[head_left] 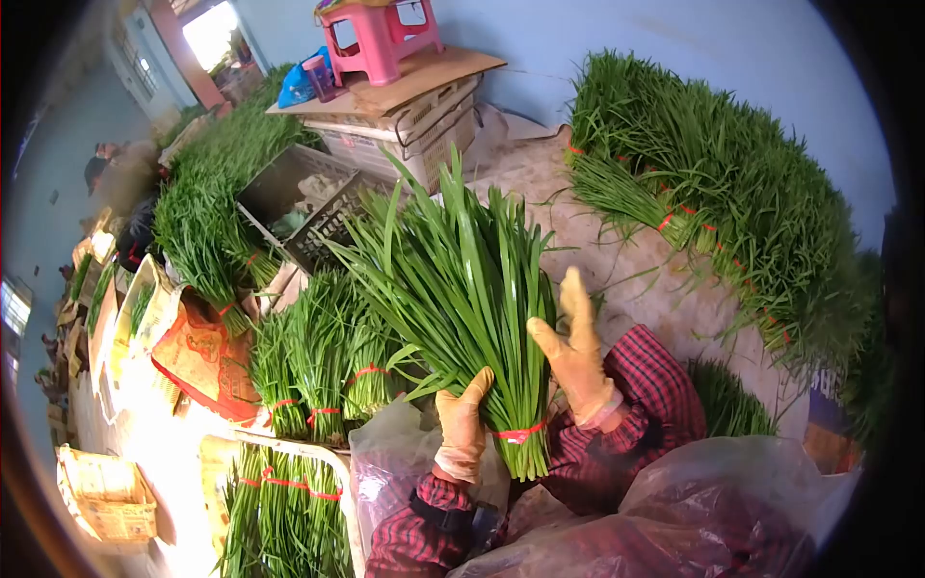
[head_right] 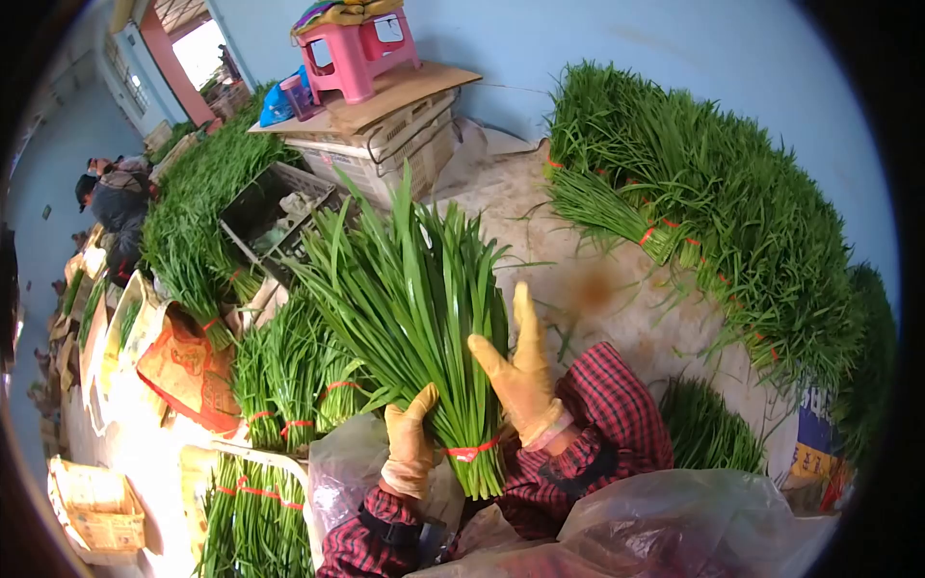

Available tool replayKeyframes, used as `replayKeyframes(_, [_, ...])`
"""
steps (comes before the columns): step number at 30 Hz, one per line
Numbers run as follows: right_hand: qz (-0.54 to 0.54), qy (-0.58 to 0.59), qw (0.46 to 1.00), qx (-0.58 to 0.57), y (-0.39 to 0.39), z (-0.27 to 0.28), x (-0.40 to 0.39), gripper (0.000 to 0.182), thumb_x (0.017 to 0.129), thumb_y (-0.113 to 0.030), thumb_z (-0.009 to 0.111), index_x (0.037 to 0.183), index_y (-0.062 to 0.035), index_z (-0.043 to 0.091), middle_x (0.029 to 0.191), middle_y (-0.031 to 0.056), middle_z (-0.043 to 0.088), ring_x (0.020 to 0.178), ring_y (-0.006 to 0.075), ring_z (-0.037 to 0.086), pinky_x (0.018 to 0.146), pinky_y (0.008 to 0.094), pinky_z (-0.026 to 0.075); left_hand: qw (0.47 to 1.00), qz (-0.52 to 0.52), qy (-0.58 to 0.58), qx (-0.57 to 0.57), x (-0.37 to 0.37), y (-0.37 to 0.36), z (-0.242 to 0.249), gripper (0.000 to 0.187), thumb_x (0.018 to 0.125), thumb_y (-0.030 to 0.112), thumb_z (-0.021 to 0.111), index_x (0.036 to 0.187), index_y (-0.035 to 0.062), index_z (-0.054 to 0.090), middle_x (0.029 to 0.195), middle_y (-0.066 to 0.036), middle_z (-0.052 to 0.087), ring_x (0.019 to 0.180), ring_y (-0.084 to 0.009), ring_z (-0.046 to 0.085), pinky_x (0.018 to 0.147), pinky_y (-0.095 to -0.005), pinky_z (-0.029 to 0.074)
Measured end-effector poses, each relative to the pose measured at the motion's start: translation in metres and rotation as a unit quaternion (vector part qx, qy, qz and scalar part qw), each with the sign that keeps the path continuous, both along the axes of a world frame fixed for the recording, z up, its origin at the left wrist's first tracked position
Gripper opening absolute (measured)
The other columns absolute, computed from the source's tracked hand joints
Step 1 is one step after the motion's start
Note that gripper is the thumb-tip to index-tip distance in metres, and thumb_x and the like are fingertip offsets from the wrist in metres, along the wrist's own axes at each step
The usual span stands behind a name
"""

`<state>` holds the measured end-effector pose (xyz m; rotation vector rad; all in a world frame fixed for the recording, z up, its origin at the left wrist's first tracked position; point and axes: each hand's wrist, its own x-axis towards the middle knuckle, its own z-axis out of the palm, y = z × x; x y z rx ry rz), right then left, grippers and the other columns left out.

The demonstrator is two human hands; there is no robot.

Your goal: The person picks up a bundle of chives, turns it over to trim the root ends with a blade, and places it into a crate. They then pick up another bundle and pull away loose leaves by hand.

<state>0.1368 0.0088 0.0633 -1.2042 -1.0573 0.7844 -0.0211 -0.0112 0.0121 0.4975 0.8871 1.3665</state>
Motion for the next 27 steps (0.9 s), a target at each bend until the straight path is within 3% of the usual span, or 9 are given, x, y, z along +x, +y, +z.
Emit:
replayKeyframes(2, [-0.076,-0.217,0.964,0.132,0.005,0.029,0.007,0.057,0.088,-0.011,0.071,0.141,-0.0107,0.052,0.125,0.0097,0.059,0.103,0.0211,0.059,0.089,0.0289,0.047,1.000,-0.011,0.005,-0.008,-0.001,-0.002,-0.001,0.026,0.086,-0.001,0.072,0.111,-0.0026,0.066,0.104,-0.008,0.071,0.086,-0.0159,0.068,0.079,-0.0289,0.055])
replayKeyframes(5, [0.123,-0.206,0.967,0.085,0.012,0.051,0.011,0.038,0.087,-0.010,0.071,0.125,-0.0110,0.067,0.105,0.0066,0.063,0.086,0.0162,0.061,0.077,0.0271,0.050,1.000,-0.007,0.014,-0.004,0.001,-0.004,-0.006,0.024,0.089,0.000,0.068,0.112,-0.0061,0.064,0.103,-0.011,0.071,0.084,-0.0200,0.070,0.074,-0.0322,0.059])
replayKeyframes(6, [0.083,-0.204,0.969,0.112,0.015,0.056,0.000,0.023,0.085,-0.012,0.074,0.107,-0.0118,0.074,0.087,0.0034,0.061,0.071,0.0136,0.059,0.066,0.0279,0.049,1.000,-0.008,0.014,-0.004,0.002,-0.004,-0.006,0.024,0.089,0.000,0.068,0.112,-0.0061,0.064,0.103,-0.011,0.071,0.084,-0.0200,0.070,0.074,-0.0322,0.059])
replayKeyframes(10, [0.106,-0.252,0.961,0.043,0.026,0.059,-0.005,0.027,0.079,-0.025,0.081,0.102,-0.0139,0.073,0.079,0.0032,0.058,0.068,0.0169,0.058,0.061,0.0313,0.048,1.000,0.003,0.029,0.007,0.006,-0.008,-0.004,0.025,0.088,-0.002,0.068,0.113,-0.0056,0.064,0.103,-0.011,0.071,0.084,-0.0199,0.069,0.074,-0.0315,0.059])
replayKeyframes(16, [0.070,-0.370,0.922,0.090,0.045,0.041,-0.007,0.031,0.072,-0.021,0.086,0.099,-0.0124,0.074,0.084,0.0017,0.064,0.067,0.0132,0.055,0.062,0.0275,0.047,0.995,-0.029,0.085,0.038,0.008,-0.009,0.018,0.032,0.088,0.004,0.070,0.118,-0.0035,0.063,0.108,-0.008,0.069,0.090,-0.0177,0.067,0.082,-0.0317,0.055])
replayKeyframes(17, [0.101,-0.218,0.971,0.007,0.044,0.043,-0.014,0.029,0.073,-0.016,0.085,0.099,-0.0111,0.074,0.090,0.0018,0.066,0.074,0.0126,0.057,0.067,0.0277,0.048,0.994,-0.040,0.093,0.042,0.005,-0.010,0.010,0.034,0.089,0.008,0.070,0.120,-0.0043,0.063,0.110,-0.009,0.069,0.090,-0.0172,0.067,0.082,-0.0316,0.055])
replayKeyframes(18, [0.073,-0.286,0.955,0.027,0.050,0.032,-0.012,0.032,0.071,-0.016,0.086,0.099,-0.0084,0.072,0.086,0.0022,0.068,0.072,0.0146,0.058,0.070,0.0299,0.050,0.992,-0.045,0.105,0.047,0.004,-0.011,0.009,0.030,0.090,0.012,0.070,0.115,-0.0048,0.065,0.105,-0.008,0.071,0.087,-0.0149,0.067,0.078,-0.0308,0.055])
replayKeyframes(20, [0.106,-0.304,0.946,0.029,0.052,0.030,-0.012,0.030,0.074,-0.011,0.083,0.101,-0.0064,0.071,0.095,0.0022,0.067,0.078,0.0136,0.055,0.071,0.0268,0.046,0.994,-0.042,0.093,0.025,0.004,-0.012,0.005,0.028,0.089,0.015,0.072,0.108,-0.0057,0.068,0.096,-0.009,0.073,0.080,-0.0148,0.067,0.073,-0.0317,0.055])
replayKeyframes(27, [0.236,-0.227,0.943,-0.053,0.099,-0.027,0.026,0.009,0.092,-0.006,0.065,0.100,-0.0034,0.067,0.090,-0.0067,0.054,0.076,0.0045,0.044,0.067,0.0204,0.037,0.979,0.047,0.196,0.016,0.007,-0.007,-0.025,0.041,0.082,0.016,0.075,0.115,-0.0050,0.062,0.108,-0.016,0.071,0.099,-0.0237,0.067,0.090,-0.0357,0.051])
